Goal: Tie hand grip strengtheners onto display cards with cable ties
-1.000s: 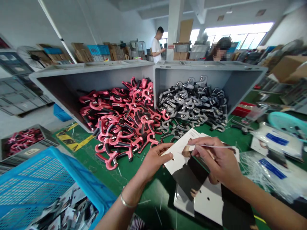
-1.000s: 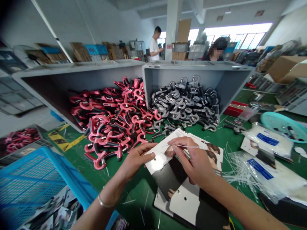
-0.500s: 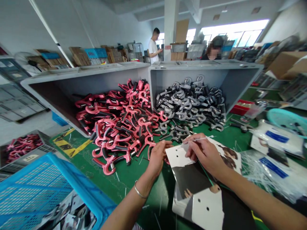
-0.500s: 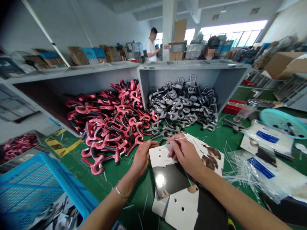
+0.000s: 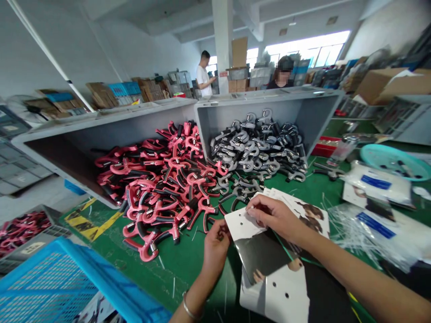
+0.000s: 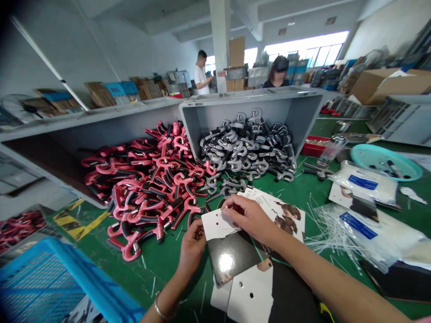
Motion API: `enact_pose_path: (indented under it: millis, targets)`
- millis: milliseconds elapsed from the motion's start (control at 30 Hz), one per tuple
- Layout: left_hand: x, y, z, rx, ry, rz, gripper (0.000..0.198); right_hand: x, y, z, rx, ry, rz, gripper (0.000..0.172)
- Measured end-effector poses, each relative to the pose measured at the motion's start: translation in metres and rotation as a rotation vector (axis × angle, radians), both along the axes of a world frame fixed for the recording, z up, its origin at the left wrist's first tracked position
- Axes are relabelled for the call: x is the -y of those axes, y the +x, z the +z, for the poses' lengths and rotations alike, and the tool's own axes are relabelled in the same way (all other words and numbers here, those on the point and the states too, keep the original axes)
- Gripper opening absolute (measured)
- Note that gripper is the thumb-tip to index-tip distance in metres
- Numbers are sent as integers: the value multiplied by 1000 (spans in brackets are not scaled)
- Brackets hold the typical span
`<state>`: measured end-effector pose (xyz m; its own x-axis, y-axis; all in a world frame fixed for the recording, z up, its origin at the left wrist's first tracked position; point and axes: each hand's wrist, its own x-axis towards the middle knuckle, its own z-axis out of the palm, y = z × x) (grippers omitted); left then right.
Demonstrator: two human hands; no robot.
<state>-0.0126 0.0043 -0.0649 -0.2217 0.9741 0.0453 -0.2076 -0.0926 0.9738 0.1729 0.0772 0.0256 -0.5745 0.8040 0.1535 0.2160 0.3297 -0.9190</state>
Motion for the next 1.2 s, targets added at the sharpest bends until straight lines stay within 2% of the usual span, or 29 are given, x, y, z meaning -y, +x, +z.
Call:
enact_pose_path:
  millis: [67,133,233,300,433,533,600,700,800,933,1000,1100,1200]
  targets:
    - [15,-9,-8,-88,-20,-2,3,0,0,1,-48,-70,4,16]
    - [31,-19,-11,-213,-39,-80,6,0,-1,1,-19,-60,2,14]
    - [45,-31,-7,-340,-14,-223,13,-3,-3,-1,83,8,-7,13]
    - [48,-36,-3,-372,16,-248,18,-5,-4,-3,98,4,-15,15]
    - [43,-36,-7,-399,45,-215,19,-7,-5,-7,135,26,-45,30]
    - [39,-30,-17,-285,-11,-218,13,-7,-5,-7,218,118,-53,22]
    - [38,-28,-22,-245,-34,-215,13,-7,-5,-7,211,109,-37,17]
    - [39,-27,-26,-382,1,-198,13,-7,-5,-8,151,22,-21,17]
    - [35,-25,-24,-556,70,-145,17,-6,-4,-10,105,-33,-15,16]
    - [14,-16,-15,-661,228,63,34,-5,-6,-9,83,-66,-46,17]
    - [2,-11,-10,-671,264,127,29,-4,-7,-7,70,-92,-74,18]
    - [-9,-4,-9,-668,249,145,18,-4,-8,-6,52,-120,-102,20]
    - [-10,2,-15,-625,230,125,22,-4,-8,-5,42,-124,-85,21]
